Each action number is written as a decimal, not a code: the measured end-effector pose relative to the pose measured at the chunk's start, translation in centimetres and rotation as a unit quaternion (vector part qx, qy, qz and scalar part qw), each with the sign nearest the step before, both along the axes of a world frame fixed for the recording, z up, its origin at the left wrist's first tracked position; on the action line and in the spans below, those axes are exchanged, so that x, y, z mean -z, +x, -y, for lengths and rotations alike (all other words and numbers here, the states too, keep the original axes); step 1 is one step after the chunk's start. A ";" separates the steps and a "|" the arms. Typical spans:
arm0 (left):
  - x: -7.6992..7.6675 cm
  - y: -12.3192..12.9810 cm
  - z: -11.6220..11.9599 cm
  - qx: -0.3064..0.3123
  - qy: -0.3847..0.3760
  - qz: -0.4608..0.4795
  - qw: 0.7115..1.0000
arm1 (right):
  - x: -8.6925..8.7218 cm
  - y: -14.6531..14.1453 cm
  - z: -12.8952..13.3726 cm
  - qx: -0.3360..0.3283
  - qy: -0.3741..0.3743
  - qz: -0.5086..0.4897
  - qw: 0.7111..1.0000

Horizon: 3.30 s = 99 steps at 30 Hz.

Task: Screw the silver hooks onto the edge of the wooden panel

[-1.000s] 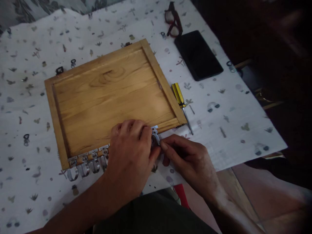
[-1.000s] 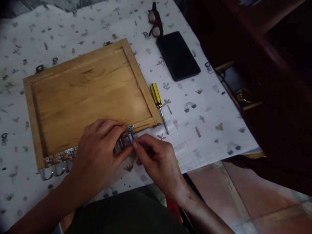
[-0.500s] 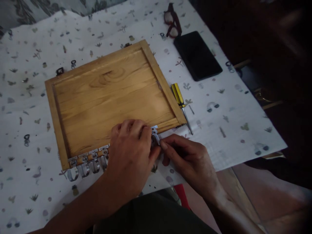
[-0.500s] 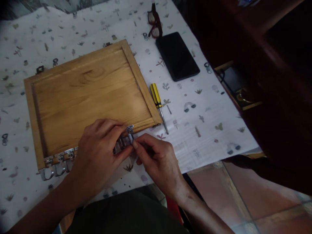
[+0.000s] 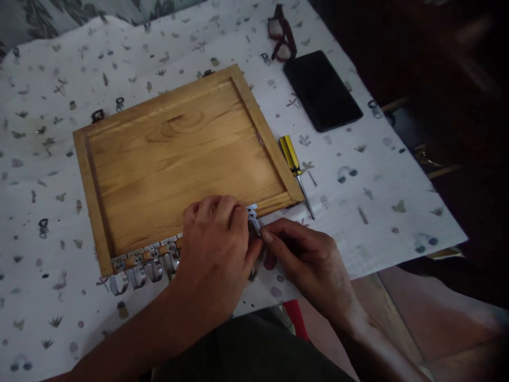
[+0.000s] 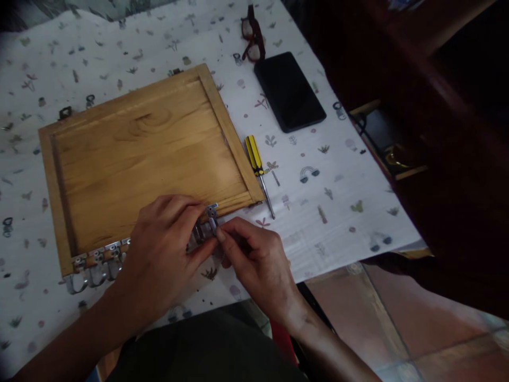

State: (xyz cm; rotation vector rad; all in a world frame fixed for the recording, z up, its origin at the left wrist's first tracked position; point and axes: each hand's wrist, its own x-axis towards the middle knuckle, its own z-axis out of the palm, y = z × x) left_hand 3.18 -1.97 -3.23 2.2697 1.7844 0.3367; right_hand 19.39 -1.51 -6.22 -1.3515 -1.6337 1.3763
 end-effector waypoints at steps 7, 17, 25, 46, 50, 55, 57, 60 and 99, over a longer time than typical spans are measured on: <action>0.1 -0.2 0.1 0.002 0.004 0.001 1.000 | 0.2 0.0 -0.1 -0.001 0.014 0.000 1.000; 0.2 -0.1 0.0 0.004 0.016 -0.005 1.000 | 0.5 0.0 0.2 0.005 0.032 0.009 0.999; 0.2 -0.1 0.0 0.004 0.020 -0.005 1.000 | 0.3 0.0 0.0 0.006 0.021 0.010 1.000; 0.4 -0.2 0.3 0.003 0.032 0.000 0.999 | 0.4 -0.2 0.3 0.011 0.051 0.029 0.998; 0.4 -0.2 0.3 0.004 0.035 0.003 0.999 | 0.5 -0.2 0.4 0.014 0.063 0.029 0.998; 0.2 -0.4 0.3 0.005 0.030 -0.002 1.000 | 0.5 -0.2 0.4 0.013 0.076 0.033 0.996; 0.2 -0.4 0.3 0.006 0.028 0.000 1.000 | 0.7 -0.2 0.5 0.016 0.086 0.033 0.996; 0.2 -0.3 0.3 0.004 0.028 -0.001 1.000 | 0.9 -0.2 0.6 0.018 0.090 0.032 0.995; -0.4 -0.2 0.1 -0.014 -0.039 -0.002 0.999 | 0.9 -0.3 0.7 0.028 0.068 0.025 0.997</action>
